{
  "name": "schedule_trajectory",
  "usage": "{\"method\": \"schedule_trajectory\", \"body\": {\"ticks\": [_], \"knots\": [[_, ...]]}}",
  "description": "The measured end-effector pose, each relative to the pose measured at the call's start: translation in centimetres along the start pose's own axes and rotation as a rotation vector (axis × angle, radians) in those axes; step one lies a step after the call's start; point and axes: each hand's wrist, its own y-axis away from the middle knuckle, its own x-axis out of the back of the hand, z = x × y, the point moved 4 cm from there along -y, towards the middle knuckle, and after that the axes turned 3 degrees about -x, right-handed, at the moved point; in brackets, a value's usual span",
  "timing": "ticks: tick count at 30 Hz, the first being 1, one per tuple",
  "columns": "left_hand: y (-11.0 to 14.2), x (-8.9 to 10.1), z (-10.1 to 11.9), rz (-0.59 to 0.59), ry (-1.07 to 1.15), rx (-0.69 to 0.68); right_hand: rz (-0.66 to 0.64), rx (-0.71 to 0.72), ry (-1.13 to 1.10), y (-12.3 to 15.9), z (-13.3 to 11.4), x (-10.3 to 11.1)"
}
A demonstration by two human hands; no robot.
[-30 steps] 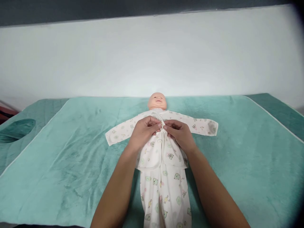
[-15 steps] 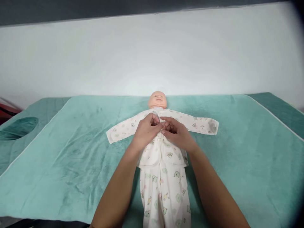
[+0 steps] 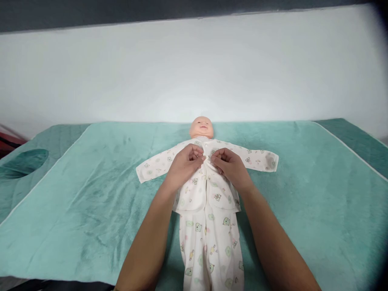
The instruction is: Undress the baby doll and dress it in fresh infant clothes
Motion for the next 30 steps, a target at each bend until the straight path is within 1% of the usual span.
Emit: {"method": "schedule_trajectory", "body": {"ticks": [2,3,4,5,6,8,9,10,11,13,16,18,20,23,26,30], "knots": [[0.3,0.6,0.3,0.006,-0.079,-0.008,-0.046,0.016,0.199,1.1,-1.0,0.0],[0.5,0.8,0.5,-0.033,-0.106,-0.004,-0.085,0.037,0.331,1.8,-1.5,-0.2],[0.7,1.0,0.7,-0.102,-0.123,0.004,-0.123,0.062,0.472,2.6,-2.0,-0.7],[1.0,1.1,0.9,-0.196,-0.136,0.016,-0.144,0.086,0.609,3.4,-2.4,-1.2],[1.2,1.1,1.0,-0.299,-0.151,0.028,-0.141,0.106,0.733,4.1,-2.6,-1.6],[1.8,1.2,1.2,-0.473,-0.196,0.046,-0.084,0.131,0.920,5.0,-2.9,-2.3],[2.0,1.3,1.2,-0.520,-0.225,0.050,-0.055,0.137,0.976,5.3,-3.0,-2.5],[2.1,1.3,1.2,-0.540,-0.258,0.049,-0.044,0.141,1.001,5.4,-3.0,-2.5],[2.2,1.3,1.2,-0.538,-0.292,0.043,-0.061,0.143,0.996,5.3,-3.0,-2.4],[2.3,1.3,1.2,-0.498,-0.352,0.005,-0.156,0.107,0.893,5.0,-2.8,-1.9],[2.4,1.1,1.6,-0.454,-0.373,-0.080,-0.317,-0.024,0.571,4.1,-2.3,-0.9],[2.4,1.0,1.8,-0.446,-0.283,-0.084,-0.395,-0.084,0.331,3.5,-1.9,-0.6],[2.5,1.0,1.7,-0.421,-0.144,-0.032,-0.446,-0.083,0.146,3.0,-1.5,-0.6],[2.4,1.0,1.5,-0.371,0.020,0.051,-0.464,-0.044,0.016,2.6,-0.9,-0.8],[2.3,0.7,1.1,-0.355,0.115,0.097,-0.422,-0.017,-0.014,2.4,-0.6,-0.8],[2.1,0.7,0.7,-0.367,0.186,0.136,-0.379,-0.009,-0.017,2.3,-0.6,-0.7]]}}
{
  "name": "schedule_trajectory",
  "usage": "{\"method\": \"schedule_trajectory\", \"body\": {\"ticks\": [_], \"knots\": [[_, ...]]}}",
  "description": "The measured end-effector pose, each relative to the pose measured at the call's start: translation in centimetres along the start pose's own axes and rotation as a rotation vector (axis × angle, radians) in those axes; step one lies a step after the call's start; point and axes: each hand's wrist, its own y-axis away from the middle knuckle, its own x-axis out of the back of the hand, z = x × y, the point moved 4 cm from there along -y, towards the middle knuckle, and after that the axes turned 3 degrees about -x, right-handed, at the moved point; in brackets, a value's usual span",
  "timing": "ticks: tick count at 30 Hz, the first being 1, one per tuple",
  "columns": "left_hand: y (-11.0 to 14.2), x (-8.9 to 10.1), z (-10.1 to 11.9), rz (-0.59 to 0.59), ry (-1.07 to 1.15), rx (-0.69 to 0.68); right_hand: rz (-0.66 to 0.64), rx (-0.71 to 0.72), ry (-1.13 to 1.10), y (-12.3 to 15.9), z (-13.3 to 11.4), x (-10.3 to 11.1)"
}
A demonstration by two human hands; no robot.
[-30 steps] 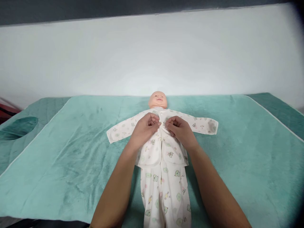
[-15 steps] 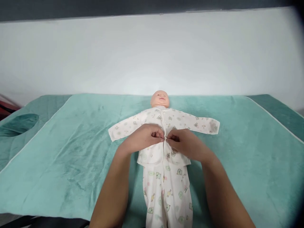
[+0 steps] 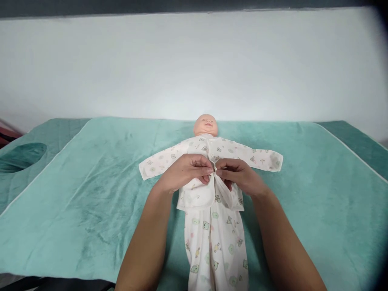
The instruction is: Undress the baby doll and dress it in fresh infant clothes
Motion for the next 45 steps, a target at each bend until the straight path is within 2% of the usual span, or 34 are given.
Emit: {"method": "schedule_trajectory", "body": {"ticks": [13,21,24,27,30,33,41,45], "knots": [[-0.21,0.04,-0.24,-0.004,0.015,-0.055,-0.036,0.009,0.031,0.05,-0.17,-0.05],[-0.14,-0.13,-0.37,-0.021,-0.009,-0.063,-0.093,-0.056,0.031,0.21,-0.29,-0.15],[-0.16,-0.18,-0.31,-0.007,-0.015,-0.060,-0.054,-0.082,0.075,0.25,-0.43,-0.32],[-0.20,-0.26,-0.31,0.005,-0.054,-0.041,0.044,-0.088,0.130,0.20,-0.50,-0.44],[-0.21,-0.29,-0.27,0.024,-0.119,-0.040,0.165,-0.012,0.235,0.15,-0.72,-0.50],[-0.23,-0.25,-0.23,0.031,-0.135,-0.049,0.219,0.066,0.320,0.18,-0.96,-0.53],[-0.64,-0.11,-0.44,-0.009,-0.008,-0.058,0.051,-0.006,0.126,0.05,-0.77,0.09],[-0.64,-0.17,-0.28,-0.016,0.022,-0.075,0.070,-0.021,0.069,-0.10,-0.67,0.12]]}}
